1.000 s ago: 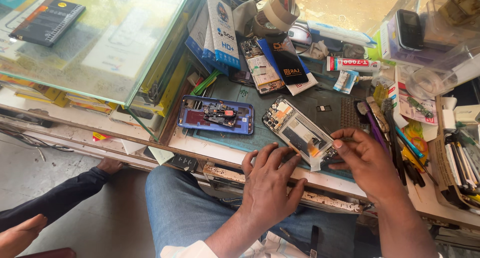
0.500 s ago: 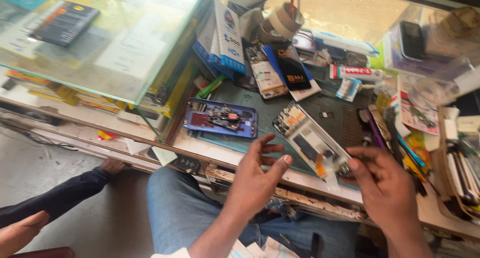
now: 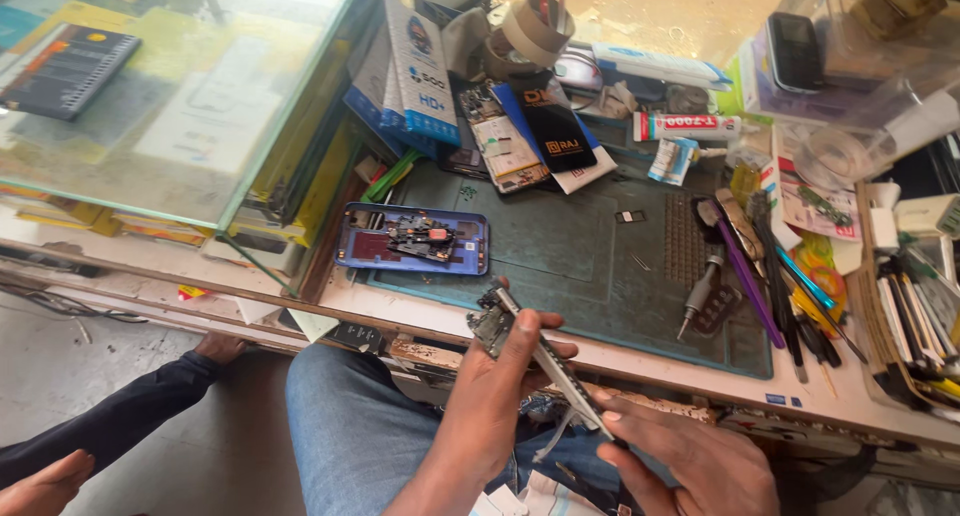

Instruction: The person disassembles a smartphone, removes the screen assembly, and uses a metal tool to pry and separate the display from the frame. They then apply liquid from a spray bottle to the screen and wipe it with a cloth.

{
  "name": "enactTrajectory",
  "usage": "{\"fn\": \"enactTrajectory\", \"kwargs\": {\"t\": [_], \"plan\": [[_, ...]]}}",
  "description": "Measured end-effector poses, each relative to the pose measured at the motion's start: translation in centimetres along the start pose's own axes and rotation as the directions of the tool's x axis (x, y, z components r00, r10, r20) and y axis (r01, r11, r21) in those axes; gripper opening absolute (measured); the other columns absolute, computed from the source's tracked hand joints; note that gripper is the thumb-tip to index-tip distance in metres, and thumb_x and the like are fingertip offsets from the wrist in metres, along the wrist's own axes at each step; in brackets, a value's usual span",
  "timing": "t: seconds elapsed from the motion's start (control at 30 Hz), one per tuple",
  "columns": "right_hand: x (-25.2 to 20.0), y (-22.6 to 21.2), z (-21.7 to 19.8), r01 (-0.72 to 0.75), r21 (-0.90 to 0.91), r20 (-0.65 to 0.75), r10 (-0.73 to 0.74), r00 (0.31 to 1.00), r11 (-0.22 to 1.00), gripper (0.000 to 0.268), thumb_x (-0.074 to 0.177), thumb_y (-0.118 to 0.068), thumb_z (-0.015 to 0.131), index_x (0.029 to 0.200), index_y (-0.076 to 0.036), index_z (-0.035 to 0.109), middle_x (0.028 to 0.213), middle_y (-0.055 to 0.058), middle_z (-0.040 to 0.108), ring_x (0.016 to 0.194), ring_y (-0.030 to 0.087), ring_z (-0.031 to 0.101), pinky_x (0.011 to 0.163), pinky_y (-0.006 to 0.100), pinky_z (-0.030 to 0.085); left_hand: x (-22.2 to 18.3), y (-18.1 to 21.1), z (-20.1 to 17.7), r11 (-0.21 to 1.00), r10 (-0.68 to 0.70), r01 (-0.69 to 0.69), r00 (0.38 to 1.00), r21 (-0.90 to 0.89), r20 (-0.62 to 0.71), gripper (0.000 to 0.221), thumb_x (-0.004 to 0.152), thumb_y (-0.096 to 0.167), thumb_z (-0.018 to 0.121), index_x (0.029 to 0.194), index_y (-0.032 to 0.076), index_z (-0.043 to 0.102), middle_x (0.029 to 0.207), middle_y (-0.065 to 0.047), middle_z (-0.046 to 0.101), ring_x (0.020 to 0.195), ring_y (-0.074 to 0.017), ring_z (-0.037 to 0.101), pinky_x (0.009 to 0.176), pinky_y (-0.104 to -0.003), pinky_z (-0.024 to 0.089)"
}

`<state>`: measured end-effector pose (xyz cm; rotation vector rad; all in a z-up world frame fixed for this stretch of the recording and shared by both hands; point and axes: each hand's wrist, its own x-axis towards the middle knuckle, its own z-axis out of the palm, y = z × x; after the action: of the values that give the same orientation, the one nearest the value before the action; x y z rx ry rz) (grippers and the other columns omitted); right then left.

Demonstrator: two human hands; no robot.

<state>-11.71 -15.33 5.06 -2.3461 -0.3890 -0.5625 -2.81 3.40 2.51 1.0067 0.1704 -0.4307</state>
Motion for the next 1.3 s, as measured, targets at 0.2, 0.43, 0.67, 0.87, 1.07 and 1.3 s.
{"fn": "enactTrajectory", "kwargs": {"t": [0.2, 0.43, 0.67, 0.87, 1.07, 1.3], "plan": [[0.2, 0.4, 1.3, -0.095, 0.118, 0.093, 0.084, 0.992, 0.988, 0.032, 0.079, -0.015, 0.081, 0.109, -0.01, 0.072, 0.111, 0.012, 0.08, 0.105, 0.024, 0.079, 0.083, 0.038, 0.061, 0.0, 0.3, -0.9, 0.996, 0.017, -0.012, 0.998, 0.088, -0.056, 0.063, 0.096, 0.051, 0.059, 0.126, -0.004, 0.059, 0.104, -0.012, 0.071, 0.104, -0.0218, 0.07, 0.09, -0.034, 0.059], [-0.7, 1.2, 2.9, -0.211, 0.141, 0.024, 0.209, 0.978, 0.967, 0.035, 0.075, -0.011, 0.084, 0.108, -0.011, 0.072, 0.108, 0.01, 0.081, 0.104, 0.021, 0.079, 0.086, 0.037, 0.061, 0.2, 2.7, 1.0, 0.906, 0.24, -0.222, 0.971, 0.36, -0.005, 0.089, 0.096, 0.051, 0.059, 0.162, 0.006, 0.018, 0.139, -0.013, 0.056, 0.132, -0.0198, 0.051, 0.109, -0.033, 0.041], [-1.8, 2.0, 4.0, -0.051, 0.017, 0.032, 0.051, 0.998, 0.999, 0.041, 0.069, -0.015, 0.088, 0.105, -0.014, 0.07, 0.112, 0.009, 0.079, 0.105, 0.025, 0.077, 0.09, 0.038, 0.063, 0.7, 2.4, 2.3, 0.886, 0.238, -0.216, 0.971, 0.411, -0.002, 0.115, 0.088, 0.056, 0.065, 0.163, -0.001, -0.001, 0.149, -0.03, 0.041, 0.139, -0.0349, 0.046, 0.114, -0.04, 0.039], [-2.9, 3.1, 5.2, -0.239, 0.134, 0.114, 0.224, 0.968, 0.962, 0.039, 0.067, -0.017, 0.091, 0.099, -0.014, 0.07, 0.118, 0.009, 0.077, 0.106, 0.023, 0.079, 0.084, 0.037, 0.063, 0.1, 3.0, 2.5, 0.729, 0.319, -0.31, 0.943, 0.611, 0.099, 0.113, 0.095, 0.05, 0.067, 0.16, -0.009, -0.004, 0.161, -0.035, 0.023, 0.152, -0.0419, 0.03, 0.12, -0.045, 0.032], [-2.6, 4.0, 3.8, -0.543, 0.695, 0.332, 0.458, 0.824, 0.472, 0.019, 0.096, -0.013, 0.065, 0.106, 0.004, 0.066, 0.121, 0.023, 0.071, 0.114, 0.03, 0.077, 0.094, 0.046, 0.06, -2.0, 4.6, 2.8, 0.466, 0.286, -0.269, 0.947, 0.843, 0.144, 0.108, 0.09, 0.041, 0.072, 0.162, -0.005, 0.006, 0.134, -0.03, 0.044, 0.124, -0.0438, 0.051, 0.104, -0.05, 0.044], [-0.7, 4.7, 4.4, -0.477, 0.728, 0.301, 0.396, 0.868, 0.492, 0.029, 0.094, -0.003, 0.075, 0.114, 0.004, 0.056, 0.106, 0.014, 0.067, 0.101, 0.018, 0.066, 0.089, 0.034, 0.055, -3.3, 4.3, 2.8, 0.158, 0.354, -0.283, 0.911, 0.946, 0.214, 0.115, 0.071, 0.028, 0.082, 0.159, -0.005, 0.015, 0.111, -0.021, 0.051, 0.101, -0.0401, 0.054, 0.082, -0.051, 0.045]]}}
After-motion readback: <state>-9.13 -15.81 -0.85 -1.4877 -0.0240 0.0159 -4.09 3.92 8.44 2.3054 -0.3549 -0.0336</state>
